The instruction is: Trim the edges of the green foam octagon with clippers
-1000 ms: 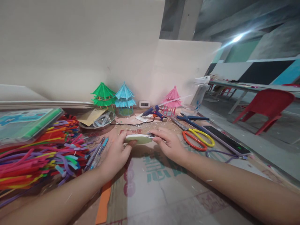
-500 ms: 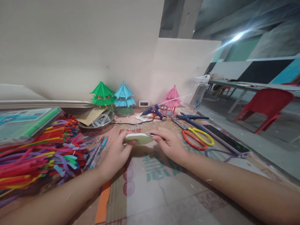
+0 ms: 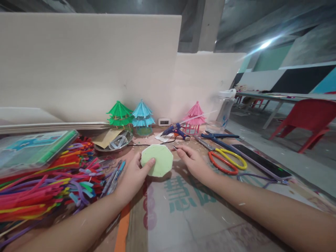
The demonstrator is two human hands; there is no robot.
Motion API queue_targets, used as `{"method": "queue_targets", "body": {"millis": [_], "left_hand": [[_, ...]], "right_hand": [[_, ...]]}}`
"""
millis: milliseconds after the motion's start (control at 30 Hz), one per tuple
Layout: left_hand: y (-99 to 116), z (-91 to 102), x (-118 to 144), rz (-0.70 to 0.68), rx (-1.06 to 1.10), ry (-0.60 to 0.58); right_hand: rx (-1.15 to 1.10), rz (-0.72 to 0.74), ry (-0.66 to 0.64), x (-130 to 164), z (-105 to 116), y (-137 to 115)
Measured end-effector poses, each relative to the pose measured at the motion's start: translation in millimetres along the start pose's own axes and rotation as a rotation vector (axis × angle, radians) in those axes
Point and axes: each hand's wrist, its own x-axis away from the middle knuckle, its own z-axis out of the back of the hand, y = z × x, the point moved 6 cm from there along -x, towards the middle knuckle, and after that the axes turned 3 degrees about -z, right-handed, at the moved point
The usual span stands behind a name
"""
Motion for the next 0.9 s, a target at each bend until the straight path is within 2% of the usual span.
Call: {"method": "queue_targets", "body": {"millis": [167, 300, 433, 633, 900], "left_hand": [[-4, 1.1, -1, 0.013, -0.013, 0.000], [-3, 3.1, 0, -0.048, -0.097, 0.025], [7, 1.6, 4, -0.167, -0.231, 0.020], [18, -2.6, 9, -0.261, -0.303, -0.026], [23, -2.9, 10, -0.309, -0.399, -0.037]], "right_hand": [[0.017, 0.008, -0.016, 0, -1, 0], [0.047, 0.039, 0.006, 1, 0, 0], [0.137, 0.207, 0.077, 7, 5, -13], [0.347, 0.476, 0.018, 20, 3, -37], [0.406, 0.522, -0.010, 22, 0, -39]]}}
